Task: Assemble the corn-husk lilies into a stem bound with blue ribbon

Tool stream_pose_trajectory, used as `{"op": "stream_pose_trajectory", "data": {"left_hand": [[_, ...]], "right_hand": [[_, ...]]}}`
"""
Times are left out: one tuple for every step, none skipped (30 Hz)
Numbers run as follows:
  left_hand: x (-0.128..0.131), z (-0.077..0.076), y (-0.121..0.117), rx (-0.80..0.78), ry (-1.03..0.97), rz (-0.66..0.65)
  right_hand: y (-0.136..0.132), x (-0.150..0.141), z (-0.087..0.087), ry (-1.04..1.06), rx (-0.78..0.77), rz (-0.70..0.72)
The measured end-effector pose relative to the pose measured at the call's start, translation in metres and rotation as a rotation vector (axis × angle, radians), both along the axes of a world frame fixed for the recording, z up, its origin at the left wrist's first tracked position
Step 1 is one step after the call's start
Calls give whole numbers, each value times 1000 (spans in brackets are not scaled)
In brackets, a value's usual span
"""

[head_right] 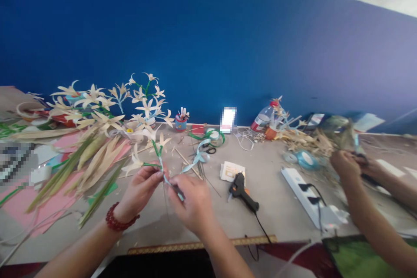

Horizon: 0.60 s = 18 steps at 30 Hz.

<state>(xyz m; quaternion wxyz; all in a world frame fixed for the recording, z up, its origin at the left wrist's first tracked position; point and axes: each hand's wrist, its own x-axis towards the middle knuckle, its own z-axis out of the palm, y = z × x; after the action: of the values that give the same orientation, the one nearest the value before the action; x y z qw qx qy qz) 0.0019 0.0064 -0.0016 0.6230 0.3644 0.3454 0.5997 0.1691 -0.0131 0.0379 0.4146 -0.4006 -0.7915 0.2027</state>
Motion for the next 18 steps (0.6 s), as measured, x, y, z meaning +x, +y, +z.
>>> {"op": "stream_pose_trajectory", "data": {"left_hand": [[-2, 1, -2, 17, 22, -1], [-5, 2, -4, 39, 41, -1], [-8, 3, -6, 63, 73, -41], [-11, 4, -8, 83, 98, -77], [-14, 5, -9, 105, 105, -114], [-16, 5, -10, 125, 103, -155], [-18, 4, -11, 143, 93, -182], [-19, 4, -11, 144, 86, -191], [-19, 3, -10, 140, 74, -193], [-18, 2, -9, 137, 58, -189], [-17, 1, -8, 133, 43, -186], [-16, 1, -7, 135, 33, -187], [-15, 1, -6, 137, 32, -193], [-14, 1, -6, 138, 36, -198], [-13, 1, -6, 138, 46, -204], [-13, 1, -7, 138, 59, -208], [-14, 2, -7, 140, 72, -209], [-14, 2, -8, 145, 87, -209]], "right_hand": [[-4, 4, 0, -17, 42, 32], [-8, 8, 2, -15, 70, 73], [-13, 14, 4, -2, 80, 128], [-17, 20, 6, 11, 72, 195], [-21, 26, 9, 25, 50, 264], [-25, 32, 11, 29, 17, 332], [-27, 38, 13, 35, -25, 386], [-28, 43, 13, 55, -76, 418], [-28, 46, 11, 90, -136, 424], [-27, 49, 7, 143, -201, 401], [-24, 50, 2, 209, -276, 358], [-21, 49, -5, 282, -359, 309], [-18, 47, -11, 366, -451, 267], [-14, 43, -17, 460, -549, 248], [-11, 39, -21, 556, -640, 256], [-8, 34, -24, 641, -717, 281], [-5, 28, -26, 701, -783, 317], [-3, 23, -25, 731, -833, 351]]}}
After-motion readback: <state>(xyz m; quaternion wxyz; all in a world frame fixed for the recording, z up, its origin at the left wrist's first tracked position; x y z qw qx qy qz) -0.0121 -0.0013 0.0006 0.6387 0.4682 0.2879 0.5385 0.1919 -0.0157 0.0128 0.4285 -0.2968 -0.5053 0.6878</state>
